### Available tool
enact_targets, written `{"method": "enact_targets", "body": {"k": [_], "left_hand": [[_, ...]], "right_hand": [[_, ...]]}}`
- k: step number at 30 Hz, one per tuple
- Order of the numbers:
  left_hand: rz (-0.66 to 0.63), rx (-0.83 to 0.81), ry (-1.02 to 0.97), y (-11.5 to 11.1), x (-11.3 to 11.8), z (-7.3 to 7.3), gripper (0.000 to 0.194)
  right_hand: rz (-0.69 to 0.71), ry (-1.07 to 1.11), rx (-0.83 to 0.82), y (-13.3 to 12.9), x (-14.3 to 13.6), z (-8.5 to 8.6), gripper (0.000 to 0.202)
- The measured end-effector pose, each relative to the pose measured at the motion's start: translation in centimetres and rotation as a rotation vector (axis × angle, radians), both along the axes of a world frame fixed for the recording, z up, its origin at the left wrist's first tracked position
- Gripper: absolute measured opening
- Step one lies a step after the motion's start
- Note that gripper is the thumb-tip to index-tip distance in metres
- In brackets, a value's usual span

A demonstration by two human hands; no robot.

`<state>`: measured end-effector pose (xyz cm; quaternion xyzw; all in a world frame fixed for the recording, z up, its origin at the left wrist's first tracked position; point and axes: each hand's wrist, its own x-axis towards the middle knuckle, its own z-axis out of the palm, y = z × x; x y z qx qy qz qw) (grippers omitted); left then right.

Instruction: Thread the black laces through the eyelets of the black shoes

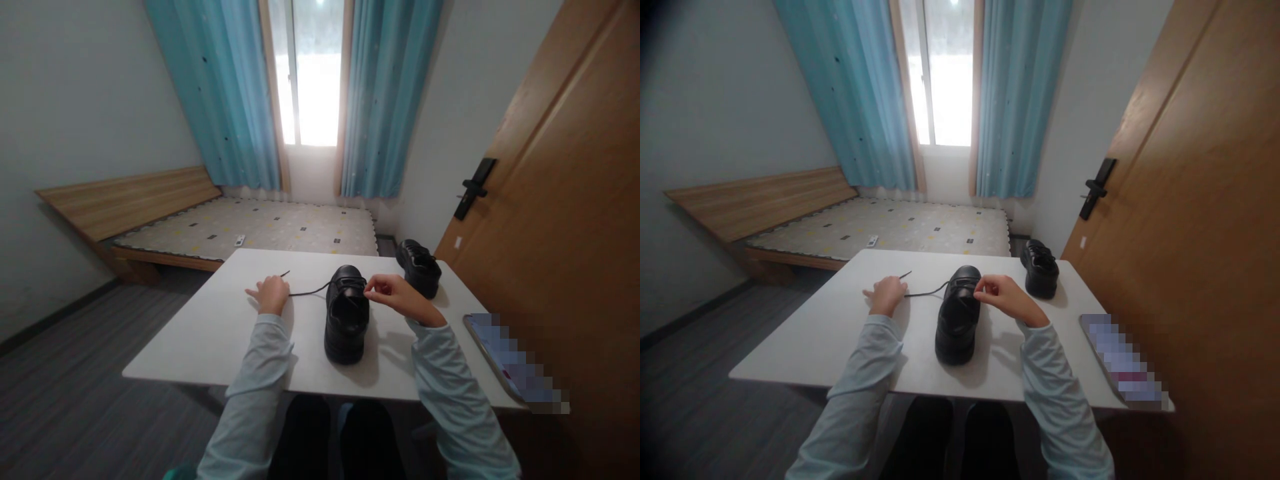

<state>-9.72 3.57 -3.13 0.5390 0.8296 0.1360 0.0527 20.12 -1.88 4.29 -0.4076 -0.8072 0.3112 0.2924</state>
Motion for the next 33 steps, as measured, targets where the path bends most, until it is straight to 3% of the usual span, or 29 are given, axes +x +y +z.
{"method": "enact_targets", "body": {"k": [6, 12, 18, 24, 29, 33], "left_hand": [[0.040, 0.071, 0.008, 0.0, 0.1, 0.3, 0.024], [0.095, 0.095, 0.013, 0.4, 0.2, 0.2, 0.027], [0.049, 0.123, -0.006, 0.7, 0.0, -0.1, 0.024], [-0.174, 0.307, -0.178, 1.1, 0.9, 1.0, 0.028], [-0.422, 0.530, -0.196, 0.9, 3.7, 3.3, 0.025], [-0.642, 0.595, -0.154, 0.7, 6.3, 5.3, 0.022]], "right_hand": [[-0.104, 0.073, 0.032, 0.2, -0.2, -0.3, 0.029], [-0.214, 0.140, 0.090, 1.1, -0.1, -0.9, 0.025], [-0.333, 0.138, 0.123, 2.2, 0.3, -1.9, 0.022], [-0.397, 0.117, 0.142, 2.5, 0.2, -2.4, 0.021], [-0.422, 0.118, 0.165, 2.2, -0.4, -2.1, 0.031], [-0.412, 0.168, 0.193, 2.0, -0.7, -2.0, 0.038]]}}
